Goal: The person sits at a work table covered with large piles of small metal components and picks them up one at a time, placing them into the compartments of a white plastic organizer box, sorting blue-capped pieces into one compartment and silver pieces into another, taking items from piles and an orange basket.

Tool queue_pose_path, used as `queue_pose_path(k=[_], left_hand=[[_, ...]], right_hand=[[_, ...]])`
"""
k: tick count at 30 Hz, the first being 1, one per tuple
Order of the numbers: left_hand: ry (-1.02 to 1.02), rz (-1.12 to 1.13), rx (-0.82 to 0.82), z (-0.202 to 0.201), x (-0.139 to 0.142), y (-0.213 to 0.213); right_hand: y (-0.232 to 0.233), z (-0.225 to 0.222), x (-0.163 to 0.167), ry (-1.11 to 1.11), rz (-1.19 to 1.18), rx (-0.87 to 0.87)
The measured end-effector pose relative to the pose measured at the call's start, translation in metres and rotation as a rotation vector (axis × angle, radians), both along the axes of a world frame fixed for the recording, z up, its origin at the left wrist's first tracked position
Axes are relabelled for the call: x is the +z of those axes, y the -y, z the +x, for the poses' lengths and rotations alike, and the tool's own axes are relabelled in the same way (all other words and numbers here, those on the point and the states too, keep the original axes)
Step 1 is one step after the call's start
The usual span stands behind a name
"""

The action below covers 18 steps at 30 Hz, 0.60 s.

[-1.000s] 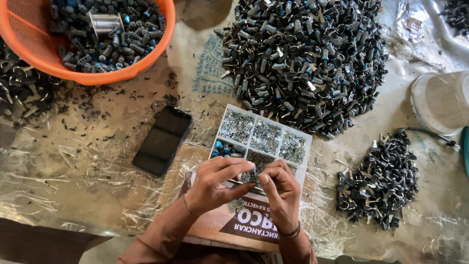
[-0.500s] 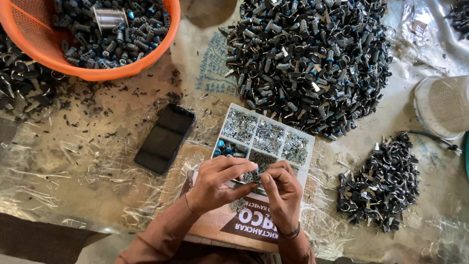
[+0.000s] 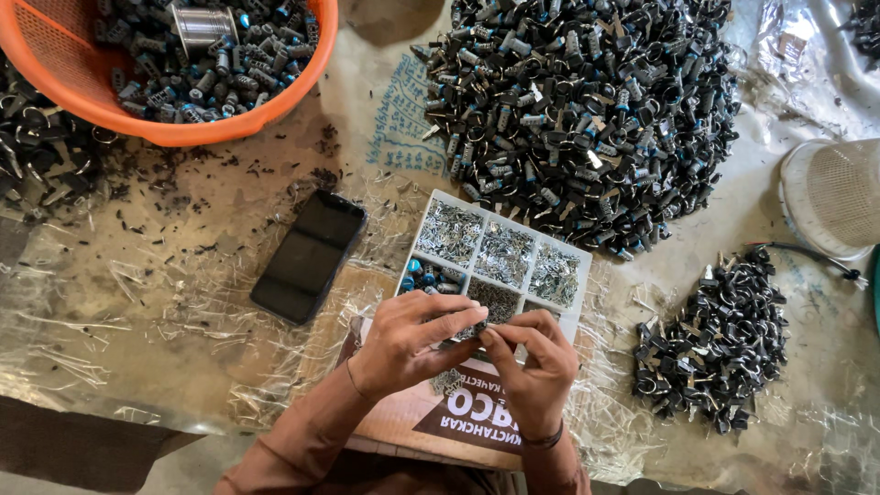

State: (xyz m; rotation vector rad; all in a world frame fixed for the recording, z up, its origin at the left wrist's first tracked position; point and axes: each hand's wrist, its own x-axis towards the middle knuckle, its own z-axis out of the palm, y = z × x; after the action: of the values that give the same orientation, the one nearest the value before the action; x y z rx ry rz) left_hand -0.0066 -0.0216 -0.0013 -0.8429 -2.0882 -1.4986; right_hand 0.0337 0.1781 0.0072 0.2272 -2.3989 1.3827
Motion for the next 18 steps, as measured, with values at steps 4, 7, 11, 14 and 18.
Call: queue_pose_path(k=[4, 7, 11, 14, 18], left_hand=[[0.008, -0.008, -0.006, 0.001, 0.001, -0.001], [0.024, 0.006, -0.012, 0.001, 0.003, 0.001], [0.011, -0.003, -0.005, 0.000, 0.005, -0.001], [0.041, -0.016, -0.016, 0.002, 0.005, 0.001], [0.032, -0.009, -0.036, 0.002, 0.005, 0.002]], right_hand=[[-0.015, -0.005, -0.006, 0.284, -0.450, 0.105], [-0.015, -0.004, -0.003, 0.213, -0.342, 0.047], [-0.004, 0.003, 0.014, 0.101, -0.062, 0.015], [0.003, -0.001, 0.025, 0.107, -0.011, 0.075], [0.006, -0.007, 0.034, 0.152, 0.002, 0.101]])
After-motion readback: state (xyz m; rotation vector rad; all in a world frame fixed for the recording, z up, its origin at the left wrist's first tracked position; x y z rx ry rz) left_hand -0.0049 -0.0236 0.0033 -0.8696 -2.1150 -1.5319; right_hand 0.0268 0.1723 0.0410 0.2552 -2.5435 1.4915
